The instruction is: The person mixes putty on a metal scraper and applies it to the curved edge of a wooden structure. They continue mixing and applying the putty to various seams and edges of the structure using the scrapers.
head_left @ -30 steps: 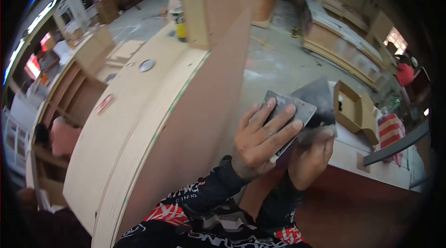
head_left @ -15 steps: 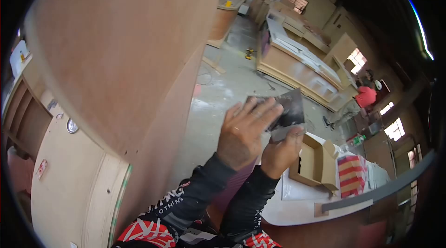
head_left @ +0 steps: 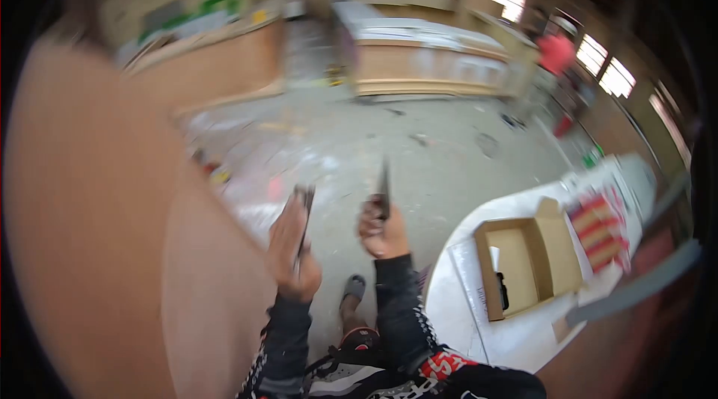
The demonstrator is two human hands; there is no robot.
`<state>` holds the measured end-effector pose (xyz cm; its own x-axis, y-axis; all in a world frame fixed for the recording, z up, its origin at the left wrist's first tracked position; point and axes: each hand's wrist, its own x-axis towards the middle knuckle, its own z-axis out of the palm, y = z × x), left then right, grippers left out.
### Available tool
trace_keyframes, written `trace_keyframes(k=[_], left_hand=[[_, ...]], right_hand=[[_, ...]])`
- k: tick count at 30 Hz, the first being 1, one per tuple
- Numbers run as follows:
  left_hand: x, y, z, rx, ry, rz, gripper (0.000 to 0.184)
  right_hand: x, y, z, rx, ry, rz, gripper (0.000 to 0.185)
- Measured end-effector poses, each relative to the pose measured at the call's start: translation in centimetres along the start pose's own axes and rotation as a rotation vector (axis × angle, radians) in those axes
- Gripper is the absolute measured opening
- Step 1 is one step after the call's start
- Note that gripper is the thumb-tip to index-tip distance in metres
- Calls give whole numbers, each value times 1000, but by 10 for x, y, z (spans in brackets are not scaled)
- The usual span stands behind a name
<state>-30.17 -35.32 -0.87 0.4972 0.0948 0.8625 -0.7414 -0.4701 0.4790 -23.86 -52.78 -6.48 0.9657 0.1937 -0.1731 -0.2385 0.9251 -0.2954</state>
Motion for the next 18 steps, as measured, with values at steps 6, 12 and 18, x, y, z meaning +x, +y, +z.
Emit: trace_keyframes(k=[6, 12, 18], left_hand=[[74, -92, 145, -73, -430, 111, 62], [107, -244, 223, -420, -318, -833, 27], [88, -304, 249, -2114, -120, -1807, 12]], right_hand=[[103, -49, 12, -386, -33, -44, 34], [154, -91, -40, -706, 519, -257, 38], [174, -115, -7, -1657, 283, -1136, 27]])
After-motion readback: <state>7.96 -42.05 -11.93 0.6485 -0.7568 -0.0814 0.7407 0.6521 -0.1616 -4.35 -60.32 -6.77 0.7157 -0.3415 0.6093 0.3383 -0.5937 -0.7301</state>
